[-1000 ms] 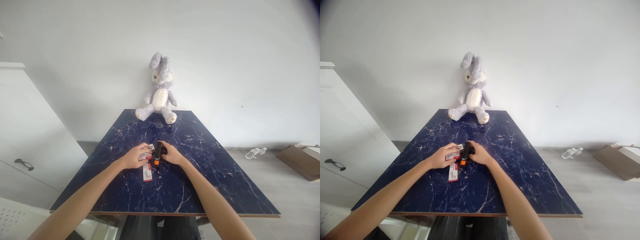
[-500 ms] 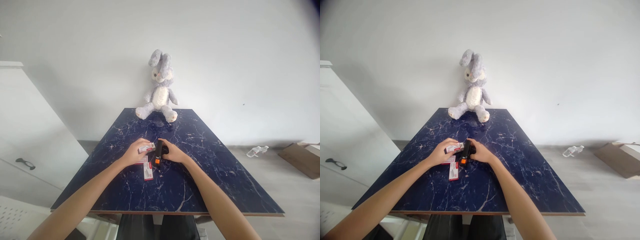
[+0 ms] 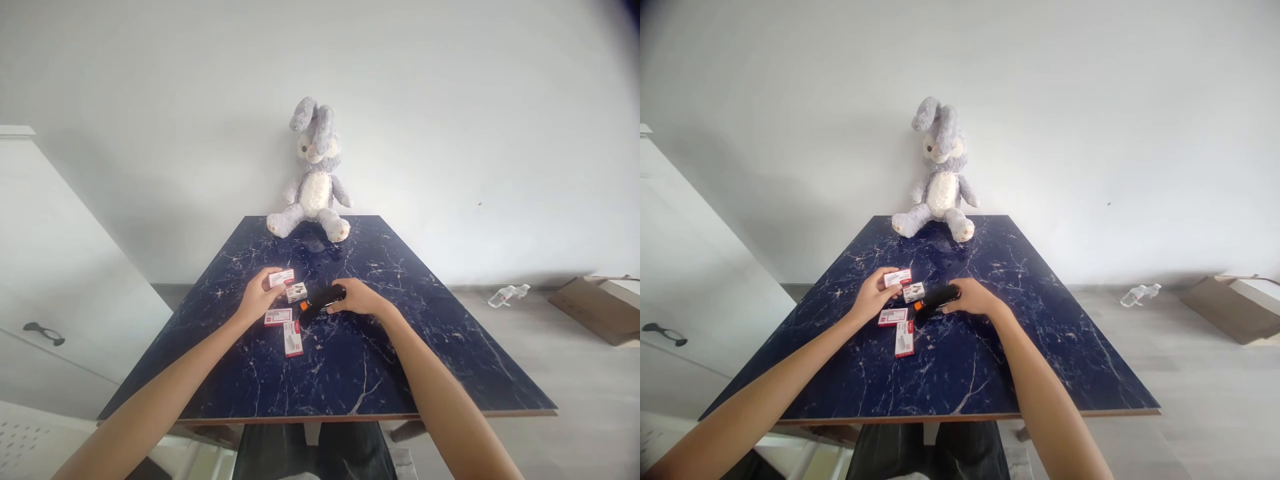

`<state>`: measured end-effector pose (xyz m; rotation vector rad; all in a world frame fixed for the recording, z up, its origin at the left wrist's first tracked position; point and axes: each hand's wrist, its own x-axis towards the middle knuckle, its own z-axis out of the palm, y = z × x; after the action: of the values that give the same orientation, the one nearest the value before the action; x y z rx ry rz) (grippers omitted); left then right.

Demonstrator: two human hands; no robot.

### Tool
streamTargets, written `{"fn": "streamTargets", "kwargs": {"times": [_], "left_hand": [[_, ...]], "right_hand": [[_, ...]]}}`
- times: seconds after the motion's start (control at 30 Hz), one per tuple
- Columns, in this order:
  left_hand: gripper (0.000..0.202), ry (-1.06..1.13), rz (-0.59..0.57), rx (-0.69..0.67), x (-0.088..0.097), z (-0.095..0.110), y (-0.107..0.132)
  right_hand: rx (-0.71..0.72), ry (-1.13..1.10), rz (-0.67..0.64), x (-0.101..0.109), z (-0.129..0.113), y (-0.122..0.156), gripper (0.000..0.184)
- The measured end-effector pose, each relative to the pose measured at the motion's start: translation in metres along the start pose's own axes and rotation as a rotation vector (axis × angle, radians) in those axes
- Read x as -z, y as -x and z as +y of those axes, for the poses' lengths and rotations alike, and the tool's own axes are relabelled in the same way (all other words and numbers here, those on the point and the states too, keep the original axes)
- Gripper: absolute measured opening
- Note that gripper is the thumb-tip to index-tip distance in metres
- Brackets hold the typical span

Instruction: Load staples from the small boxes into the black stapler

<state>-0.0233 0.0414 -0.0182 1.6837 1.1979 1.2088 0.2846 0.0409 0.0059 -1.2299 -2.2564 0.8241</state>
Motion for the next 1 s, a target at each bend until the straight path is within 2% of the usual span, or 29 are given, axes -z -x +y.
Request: {"fn": "streamTargets", "kwargs": {"times": [0.07,0.17,0.3,0.47,0.7,0.77,0.87,0.93,1.0], "left_hand": [[0.045,0.096,0.016,0.024,0.003,-0.002,-0.004],[0.049,0.297,-0.033,0.095,0.008,-0.002,-0.009],[0.056,0.476,-0.133,0.167,0.013,0.001,-0.011],[0.058,0.475,-0.315,0.186,0.021,0.01,-0.005],[0.054,0.487,-0.573,0.284,0.03,0.022,0.0],[0.053,0.476,-0.588,0.312,0.029,0.019,-0.001],[0.05,0.446,-0.535,0.355,0.025,0.013,-0.001],[0.047,0.43,-0.471,0.376,0.022,0.012,-0.001],[0.046,0.414,-0.424,0.382,0.018,0.013,-0.001]], "right_hand": [[-0.046,0.041,0.083,-0.001,0.005,-0.001,0.028],[-0.086,0.089,0.175,-0.001,0.012,-0.003,0.027],[-0.067,0.057,0.096,0.005,0.018,-0.002,0.031],[-0.069,0.07,0.076,0.012,0.02,0.002,0.029],[-0.062,0.072,0.093,0.013,0.015,0.005,0.022],[-0.073,0.08,0.096,0.013,0.012,0.005,0.021],[-0.09,0.117,0.113,0.015,0.009,0.007,0.023],[-0.082,0.161,0.226,0.017,0.005,0.009,0.024],[-0.037,0.185,0.417,0.017,-0.002,0.012,0.018]]}}
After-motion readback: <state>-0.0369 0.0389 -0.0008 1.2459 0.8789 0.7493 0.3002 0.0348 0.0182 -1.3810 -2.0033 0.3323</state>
